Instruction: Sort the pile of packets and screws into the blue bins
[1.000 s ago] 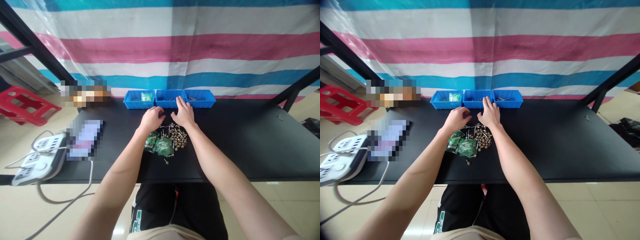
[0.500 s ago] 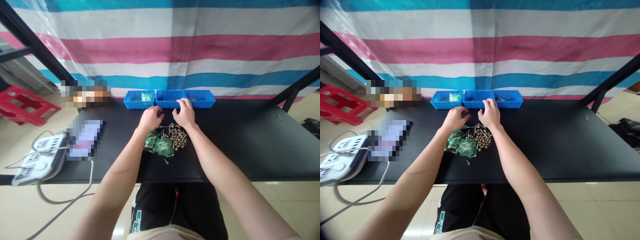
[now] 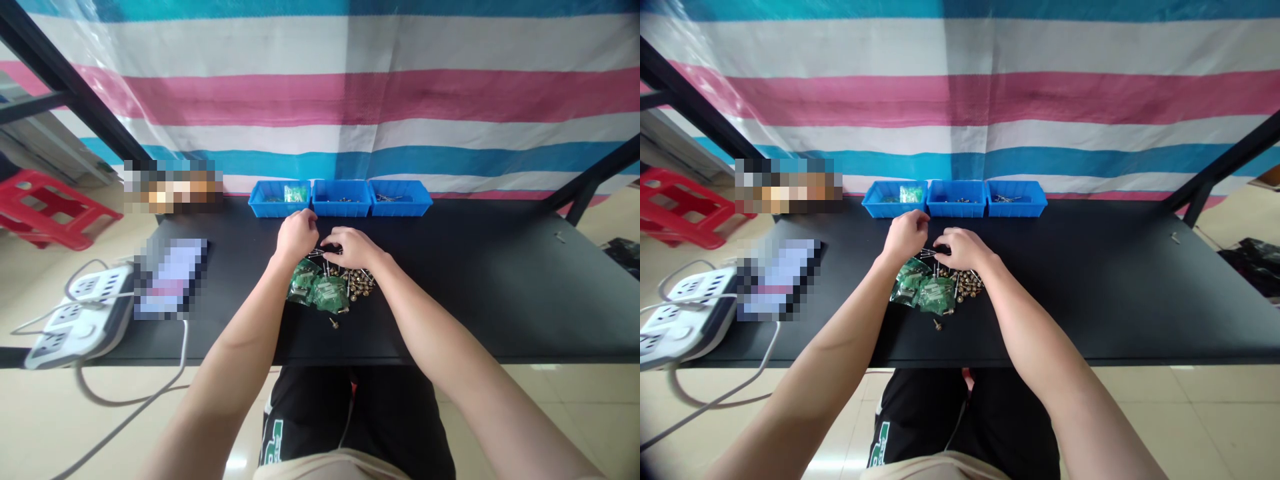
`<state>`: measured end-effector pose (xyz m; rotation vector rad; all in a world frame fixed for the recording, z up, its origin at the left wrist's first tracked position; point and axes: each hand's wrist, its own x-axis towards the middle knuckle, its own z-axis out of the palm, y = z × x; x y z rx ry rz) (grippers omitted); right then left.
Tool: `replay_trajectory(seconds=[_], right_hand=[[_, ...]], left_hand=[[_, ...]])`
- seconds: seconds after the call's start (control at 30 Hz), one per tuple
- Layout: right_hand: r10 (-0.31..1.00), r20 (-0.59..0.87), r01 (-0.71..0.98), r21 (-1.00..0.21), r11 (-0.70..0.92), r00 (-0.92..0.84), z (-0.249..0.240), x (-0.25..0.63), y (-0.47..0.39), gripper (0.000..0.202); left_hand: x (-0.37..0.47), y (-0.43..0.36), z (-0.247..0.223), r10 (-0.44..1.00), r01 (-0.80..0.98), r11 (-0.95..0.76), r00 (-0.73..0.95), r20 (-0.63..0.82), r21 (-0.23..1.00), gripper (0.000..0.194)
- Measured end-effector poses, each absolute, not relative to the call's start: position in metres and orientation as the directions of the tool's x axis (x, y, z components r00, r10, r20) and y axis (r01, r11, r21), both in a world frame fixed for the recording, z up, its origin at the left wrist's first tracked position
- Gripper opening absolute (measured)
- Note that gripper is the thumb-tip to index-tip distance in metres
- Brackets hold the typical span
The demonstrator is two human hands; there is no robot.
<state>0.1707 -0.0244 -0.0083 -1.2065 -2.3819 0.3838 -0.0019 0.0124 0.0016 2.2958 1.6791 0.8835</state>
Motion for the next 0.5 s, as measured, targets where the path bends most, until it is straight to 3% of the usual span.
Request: replay_trajectory(seconds=[0.5], right_hand=[[0.798,0.306,0.615,-0.516,0.597,-0.519,-0.021,0.175,-0.016,0.014]], left_hand=[[-0.001,0.012,0.001,0.915,0.820,-0.357,0.209,0.346,0.447,0.023]])
